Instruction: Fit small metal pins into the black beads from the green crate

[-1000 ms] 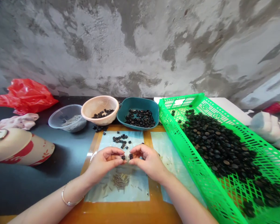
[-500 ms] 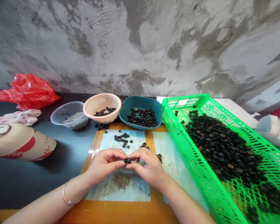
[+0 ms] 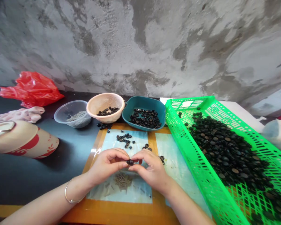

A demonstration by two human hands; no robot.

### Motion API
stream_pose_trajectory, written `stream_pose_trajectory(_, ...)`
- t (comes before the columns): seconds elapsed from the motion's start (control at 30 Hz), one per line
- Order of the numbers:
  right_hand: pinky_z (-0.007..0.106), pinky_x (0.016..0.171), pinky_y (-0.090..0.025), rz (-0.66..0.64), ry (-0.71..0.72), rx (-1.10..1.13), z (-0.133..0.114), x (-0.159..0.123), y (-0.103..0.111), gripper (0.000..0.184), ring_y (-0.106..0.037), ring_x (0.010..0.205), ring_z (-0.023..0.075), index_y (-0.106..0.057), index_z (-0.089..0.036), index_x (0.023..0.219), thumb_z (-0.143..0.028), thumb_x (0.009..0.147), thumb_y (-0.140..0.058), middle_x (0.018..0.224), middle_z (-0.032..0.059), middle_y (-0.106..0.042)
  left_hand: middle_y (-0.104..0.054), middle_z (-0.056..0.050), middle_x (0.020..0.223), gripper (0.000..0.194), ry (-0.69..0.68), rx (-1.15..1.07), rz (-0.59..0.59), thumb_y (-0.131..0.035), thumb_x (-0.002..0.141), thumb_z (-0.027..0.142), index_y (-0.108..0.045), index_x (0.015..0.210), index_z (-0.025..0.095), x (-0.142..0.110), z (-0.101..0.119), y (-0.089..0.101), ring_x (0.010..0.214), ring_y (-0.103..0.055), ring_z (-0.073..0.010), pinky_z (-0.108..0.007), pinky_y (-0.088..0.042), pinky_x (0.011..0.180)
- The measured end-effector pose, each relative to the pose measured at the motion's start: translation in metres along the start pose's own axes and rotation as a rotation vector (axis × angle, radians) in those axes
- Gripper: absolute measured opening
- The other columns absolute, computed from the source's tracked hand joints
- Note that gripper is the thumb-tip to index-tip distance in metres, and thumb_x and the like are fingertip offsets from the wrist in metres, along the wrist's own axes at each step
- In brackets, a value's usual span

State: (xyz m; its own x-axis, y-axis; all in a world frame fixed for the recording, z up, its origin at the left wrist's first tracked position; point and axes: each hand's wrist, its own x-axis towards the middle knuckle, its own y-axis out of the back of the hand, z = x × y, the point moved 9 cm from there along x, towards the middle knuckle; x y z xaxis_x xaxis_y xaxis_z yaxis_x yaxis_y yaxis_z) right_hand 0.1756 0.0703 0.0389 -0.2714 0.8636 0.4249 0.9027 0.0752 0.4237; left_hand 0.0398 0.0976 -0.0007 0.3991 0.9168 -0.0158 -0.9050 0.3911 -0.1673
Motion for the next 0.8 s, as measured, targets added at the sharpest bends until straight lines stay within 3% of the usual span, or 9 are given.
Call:
stream_pose_trajectory(0.17, 0.028, 0.065, -0.049, -0.020, 0.014, -0.021, 0.000, 0.000, -0.003, 0.014, -0.064, 0.069, 0.0164, -0.065, -0.022, 0.092, -0.035, 0.086, -0.070, 0.077, 0.0015, -0.069, -0.073, -0.005, 0.078, 0.012, 0.113, -0.089, 0.005, -0.079, 0.065, 0.018, -0.074, 0.076, 0.015, -0.001, -0.009, -0.002, 0.073, -0.068, -0.0168, -0.027, -0.054, 0.070)
stream_pose_trajectory(0.3, 0.026, 0.062, -0.048, -0.011, -0.077, -0.036, 0.009, -0.002, -0.007, 0.012, -0.063, 0.065, 0.0150, -0.066, -0.022, 0.089, -0.031, 0.083, -0.072, 0.073, 0.0000, -0.068, -0.073, -0.002, 0.071, 0.019, 0.264, -0.160, 0.057, -0.080, 0.061, 0.020, -0.072, 0.077, 0.015, -0.004, -0.025, 0.000, 0.064, -0.067, -0.0150, -0.026, -0.054, 0.065)
stream_pose_trajectory(0.43, 0.025, 0.061, -0.049, -0.018, -0.269, 0.043, 0.028, -0.008, -0.015, 0.011, -0.064, 0.063, 0.0145, -0.066, -0.021, 0.088, -0.024, 0.080, -0.073, 0.071, -0.0007, -0.069, -0.072, -0.002, 0.064, 0.017, 0.284, -0.130, 0.071, -0.079, 0.063, 0.022, -0.071, 0.075, 0.013, -0.001, -0.032, 0.004, 0.058, -0.064, -0.0123, -0.024, -0.052, 0.061)
stream_pose_trajectory(0.57, 0.028, 0.068, -0.053, -0.069, -0.433, 0.238, 0.044, -0.012, -0.024, 0.020, -0.068, 0.073, 0.0174, -0.065, -0.020, 0.094, -0.027, 0.078, -0.073, 0.082, 0.0028, -0.072, -0.071, -0.003, 0.062, 0.023, 0.299, -0.133, 0.067, -0.079, 0.066, 0.031, -0.070, 0.076, 0.012, 0.001, -0.032, 0.006, 0.057, -0.064, -0.0125, -0.023, -0.051, 0.060)
stream_pose_trajectory(0.67, 0.028, 0.071, -0.054, -0.104, -0.497, 0.353, 0.049, -0.014, -0.029, 0.018, -0.069, 0.077, 0.0175, -0.064, -0.019, 0.095, -0.026, 0.079, -0.070, 0.085, 0.0036, -0.072, -0.070, -0.004, 0.059, 0.032, 0.320, -0.129, 0.033, -0.078, 0.067, 0.039, -0.068, 0.076, 0.011, 0.003, -0.032, 0.003, 0.056, -0.063, -0.0129, -0.023, -0.050, 0.059)
stream_pose_trajectory(0.8, 0.026, 0.067, -0.052, -0.105, -0.516, 0.291, 0.052, -0.016, -0.027, 0.013, -0.066, 0.073, 0.0157, -0.064, -0.020, 0.089, -0.021, 0.077, -0.069, 0.079, 0.0012, -0.070, -0.068, -0.003, 0.054, 0.039, 0.347, -0.112, -0.008, -0.078, 0.066, 0.047, -0.067, 0.073, 0.011, 0.002, -0.034, 0.000, 0.050, -0.061, -0.0118, -0.022, -0.048, 0.055)
